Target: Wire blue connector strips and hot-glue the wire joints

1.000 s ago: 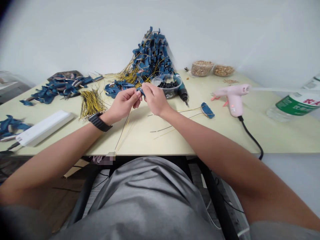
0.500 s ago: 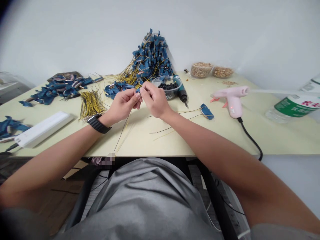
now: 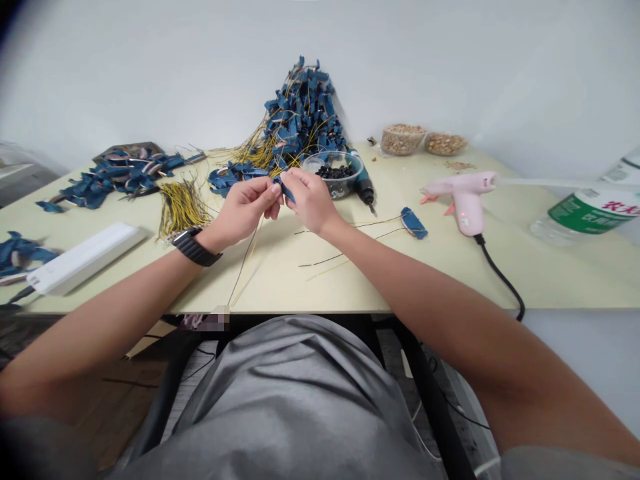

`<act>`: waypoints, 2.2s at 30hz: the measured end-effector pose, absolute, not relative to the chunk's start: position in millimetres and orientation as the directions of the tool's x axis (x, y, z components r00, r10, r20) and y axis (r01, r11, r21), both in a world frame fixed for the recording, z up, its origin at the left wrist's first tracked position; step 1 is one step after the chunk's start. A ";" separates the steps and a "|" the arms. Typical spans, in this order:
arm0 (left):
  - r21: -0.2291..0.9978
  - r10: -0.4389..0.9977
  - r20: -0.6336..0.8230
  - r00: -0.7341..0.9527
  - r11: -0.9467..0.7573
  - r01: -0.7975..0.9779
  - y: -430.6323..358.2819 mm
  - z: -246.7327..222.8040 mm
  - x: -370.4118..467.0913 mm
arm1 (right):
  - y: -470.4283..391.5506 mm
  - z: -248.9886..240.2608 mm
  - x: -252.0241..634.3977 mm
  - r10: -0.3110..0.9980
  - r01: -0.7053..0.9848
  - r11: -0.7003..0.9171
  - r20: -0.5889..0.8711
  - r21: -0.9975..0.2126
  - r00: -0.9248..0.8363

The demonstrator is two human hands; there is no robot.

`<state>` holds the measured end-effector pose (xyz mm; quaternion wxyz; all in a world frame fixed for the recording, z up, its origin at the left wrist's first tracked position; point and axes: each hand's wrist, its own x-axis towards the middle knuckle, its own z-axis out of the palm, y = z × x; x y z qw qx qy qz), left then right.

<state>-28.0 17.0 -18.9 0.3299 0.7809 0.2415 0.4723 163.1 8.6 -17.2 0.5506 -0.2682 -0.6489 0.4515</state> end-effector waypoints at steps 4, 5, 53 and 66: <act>0.771 0.715 0.559 0.420 -0.634 0.052 16.0 -19.1 -27.6 | 7.5 -16.2 163.7 0.886 -0.155 0.329 0.362 -0.931 -0.291; 0.780 0.724 0.553 0.413 -0.624 0.048 16.1 -19.7 -27.4 | 7.2 -15.8 164.5 0.889 -0.156 0.309 0.343 -0.938 -0.304; 0.971 0.484 -0.156 0.861 -0.083 0.223 26.0 -3.1 -69.1 | 41.8 -32.2 178.4 0.860 0.116 0.482 0.442 -0.869 -0.255; 0.894 0.849 0.360 0.388 -0.432 0.116 44.5 -30.2 -57.2 | 37.7 -40.0 172.9 0.824 0.201 0.557 0.505 -0.806 -0.257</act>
